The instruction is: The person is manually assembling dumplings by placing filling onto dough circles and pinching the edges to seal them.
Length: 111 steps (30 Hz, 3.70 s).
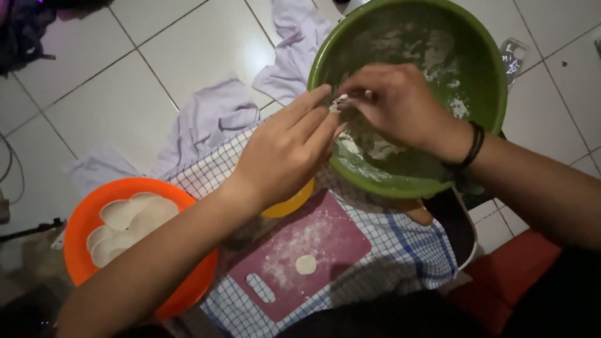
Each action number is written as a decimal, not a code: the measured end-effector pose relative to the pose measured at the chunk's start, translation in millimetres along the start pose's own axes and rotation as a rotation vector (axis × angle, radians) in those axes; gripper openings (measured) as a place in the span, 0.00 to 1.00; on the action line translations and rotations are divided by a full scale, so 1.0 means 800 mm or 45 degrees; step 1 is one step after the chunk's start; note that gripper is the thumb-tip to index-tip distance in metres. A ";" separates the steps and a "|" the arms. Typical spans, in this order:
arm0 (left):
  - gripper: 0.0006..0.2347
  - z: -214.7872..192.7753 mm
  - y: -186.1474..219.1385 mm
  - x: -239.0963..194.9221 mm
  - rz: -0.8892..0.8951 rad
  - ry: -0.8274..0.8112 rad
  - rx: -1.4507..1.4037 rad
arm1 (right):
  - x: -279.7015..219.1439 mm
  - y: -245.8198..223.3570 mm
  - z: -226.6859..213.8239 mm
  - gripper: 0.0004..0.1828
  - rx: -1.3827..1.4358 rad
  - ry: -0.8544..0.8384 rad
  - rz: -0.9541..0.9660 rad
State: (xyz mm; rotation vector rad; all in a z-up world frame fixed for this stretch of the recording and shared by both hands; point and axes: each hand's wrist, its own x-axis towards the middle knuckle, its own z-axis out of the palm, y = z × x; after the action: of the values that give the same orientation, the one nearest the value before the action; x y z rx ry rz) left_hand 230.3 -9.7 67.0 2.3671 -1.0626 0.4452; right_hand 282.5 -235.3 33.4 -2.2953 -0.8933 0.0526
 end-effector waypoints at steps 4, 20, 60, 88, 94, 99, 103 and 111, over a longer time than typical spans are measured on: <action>0.07 0.007 -0.006 0.002 0.030 -0.018 0.010 | 0.006 -0.012 -0.023 0.08 0.097 -0.096 0.301; 0.05 0.015 -0.008 0.007 0.075 0.003 -0.027 | 0.020 0.027 -0.043 0.08 -0.184 -0.213 0.085; 0.09 0.008 -0.007 0.015 0.181 -0.077 0.057 | 0.039 -0.012 -0.094 0.16 0.400 -0.528 0.702; 0.06 -0.055 0.220 -0.172 -0.189 0.114 -0.367 | -0.127 -0.125 -0.014 0.30 1.646 0.575 0.399; 0.05 -0.005 0.173 -0.232 -0.316 0.324 -0.145 | -0.162 -0.148 0.116 0.32 0.719 0.091 0.595; 0.06 -0.023 0.174 -0.223 -0.471 0.387 -0.302 | -0.142 -0.170 0.136 0.19 1.300 -0.498 0.410; 0.05 -0.011 0.168 -0.232 -0.500 0.410 -0.311 | -0.132 -0.150 0.130 0.21 1.301 -0.610 0.271; 0.08 0.014 0.160 -0.245 -0.367 0.468 -0.231 | -0.143 -0.139 0.143 0.19 1.401 -0.625 0.238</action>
State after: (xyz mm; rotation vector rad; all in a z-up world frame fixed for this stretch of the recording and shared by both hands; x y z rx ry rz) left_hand 8.2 28.4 2.7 2.1247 -0.5606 0.6177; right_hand 99.3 -179.8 -11.2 -1.3057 -0.6126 0.9667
